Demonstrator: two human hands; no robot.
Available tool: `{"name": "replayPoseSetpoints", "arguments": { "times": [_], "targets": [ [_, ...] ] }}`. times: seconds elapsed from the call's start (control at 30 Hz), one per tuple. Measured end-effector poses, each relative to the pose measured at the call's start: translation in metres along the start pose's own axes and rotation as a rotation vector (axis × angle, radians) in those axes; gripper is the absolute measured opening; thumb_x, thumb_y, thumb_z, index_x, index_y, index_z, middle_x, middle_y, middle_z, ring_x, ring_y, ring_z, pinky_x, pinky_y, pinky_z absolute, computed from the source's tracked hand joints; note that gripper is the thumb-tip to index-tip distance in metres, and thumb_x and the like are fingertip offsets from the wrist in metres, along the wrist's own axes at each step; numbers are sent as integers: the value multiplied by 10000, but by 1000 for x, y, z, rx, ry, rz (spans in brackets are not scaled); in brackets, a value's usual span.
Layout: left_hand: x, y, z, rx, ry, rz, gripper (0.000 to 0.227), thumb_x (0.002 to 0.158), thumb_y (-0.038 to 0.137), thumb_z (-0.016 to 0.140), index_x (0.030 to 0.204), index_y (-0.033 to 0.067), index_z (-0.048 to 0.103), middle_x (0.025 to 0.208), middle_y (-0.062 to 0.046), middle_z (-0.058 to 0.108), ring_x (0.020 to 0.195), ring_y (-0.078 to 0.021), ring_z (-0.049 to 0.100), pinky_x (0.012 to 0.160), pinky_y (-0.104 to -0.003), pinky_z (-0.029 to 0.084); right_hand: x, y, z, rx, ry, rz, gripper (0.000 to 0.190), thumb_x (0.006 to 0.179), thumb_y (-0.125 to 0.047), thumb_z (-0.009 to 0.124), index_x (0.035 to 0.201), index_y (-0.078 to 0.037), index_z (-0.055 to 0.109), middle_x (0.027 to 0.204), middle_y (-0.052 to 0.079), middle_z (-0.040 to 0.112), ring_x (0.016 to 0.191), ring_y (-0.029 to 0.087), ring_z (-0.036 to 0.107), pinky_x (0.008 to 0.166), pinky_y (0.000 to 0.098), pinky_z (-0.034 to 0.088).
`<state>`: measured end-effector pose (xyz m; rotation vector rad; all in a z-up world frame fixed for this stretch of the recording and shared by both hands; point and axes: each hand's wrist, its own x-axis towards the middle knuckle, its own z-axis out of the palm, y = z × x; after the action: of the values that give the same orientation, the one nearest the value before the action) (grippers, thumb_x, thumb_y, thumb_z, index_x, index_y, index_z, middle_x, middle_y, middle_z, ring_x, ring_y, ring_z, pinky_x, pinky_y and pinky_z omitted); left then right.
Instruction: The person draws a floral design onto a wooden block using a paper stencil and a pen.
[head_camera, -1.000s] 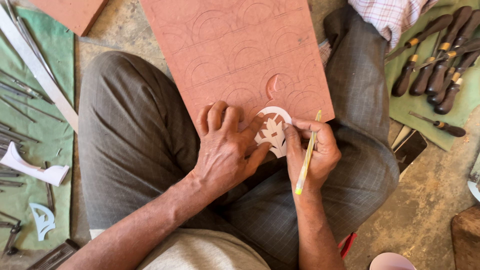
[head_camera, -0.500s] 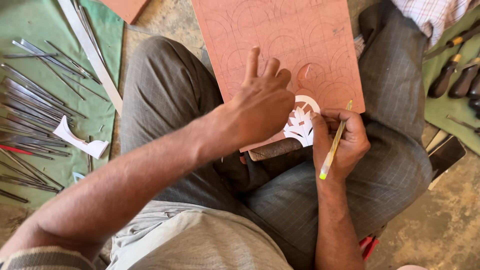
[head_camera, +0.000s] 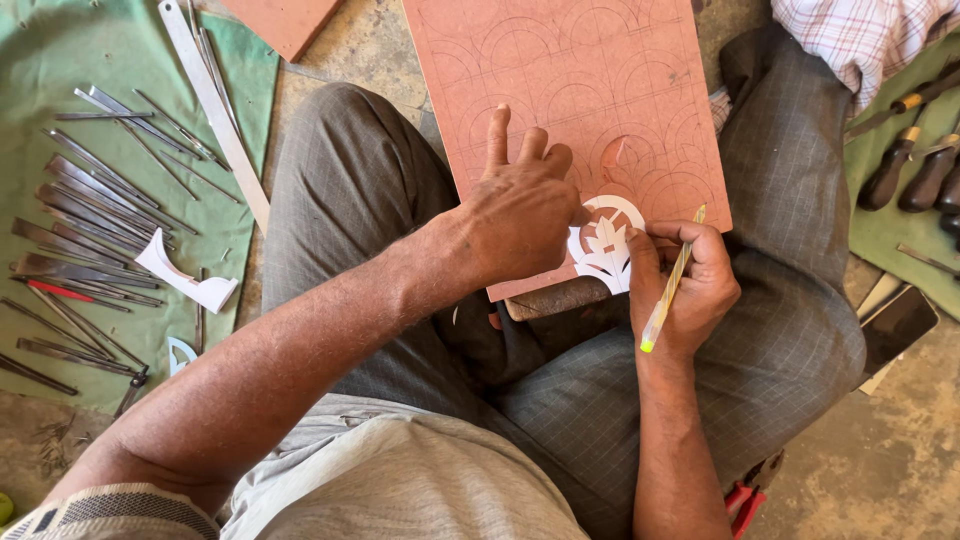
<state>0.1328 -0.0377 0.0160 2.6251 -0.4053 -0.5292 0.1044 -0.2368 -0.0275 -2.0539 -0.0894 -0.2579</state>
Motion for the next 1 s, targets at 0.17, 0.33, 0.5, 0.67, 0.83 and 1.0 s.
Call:
{"name": "replayPoseSetpoints", "arguments": {
  "times": [0.17,0.33,0.5,0.67,0.83,1.0],
  "targets": [
    [2,-2,11,-5,190,84,221,792,341,796,880,142,838,1163,-225,579,1263,-435,400,1086,-811,-32,-1,-1,0,32,-6,2,163,940,39,814,1018,16,673,902,80,744,783,90,695,717,234,561],
    [-1,11,16,16,199,5,354,705,441,878,859,125,832,1210,-162,612,1293,-378,422,1161,-753,23,0,0,0,20,4,14,166,930,43,819,1011,15,676,889,82,742,771,91,685,709,233,555],
    [3,8,20,-44,269,27,328,591,355,920,819,139,827,1135,-125,649,1220,-356,446,1148,-739,49,-1,2,0,36,3,23,164,933,43,816,1016,9,678,889,79,744,774,90,691,711,235,559],
    [18,3,18,111,137,49,124,730,194,860,778,100,794,1102,-123,648,1239,-348,449,1162,-767,22,0,1,-1,-21,4,-10,176,919,39,832,1005,12,681,891,86,744,750,102,688,690,239,548],
    [21,1,17,153,143,101,95,747,174,828,762,90,788,1091,-140,645,1249,-378,430,1122,-790,29,-1,0,-2,-15,-14,-21,174,927,31,829,1015,6,681,880,77,743,759,88,694,680,230,541],
    [19,-1,21,116,149,79,188,750,247,842,774,70,784,1064,-119,656,1226,-346,443,1149,-772,60,0,-1,-3,-42,-13,-50,171,928,30,831,1014,8,684,887,75,743,743,83,666,667,229,527]
  ]
}}
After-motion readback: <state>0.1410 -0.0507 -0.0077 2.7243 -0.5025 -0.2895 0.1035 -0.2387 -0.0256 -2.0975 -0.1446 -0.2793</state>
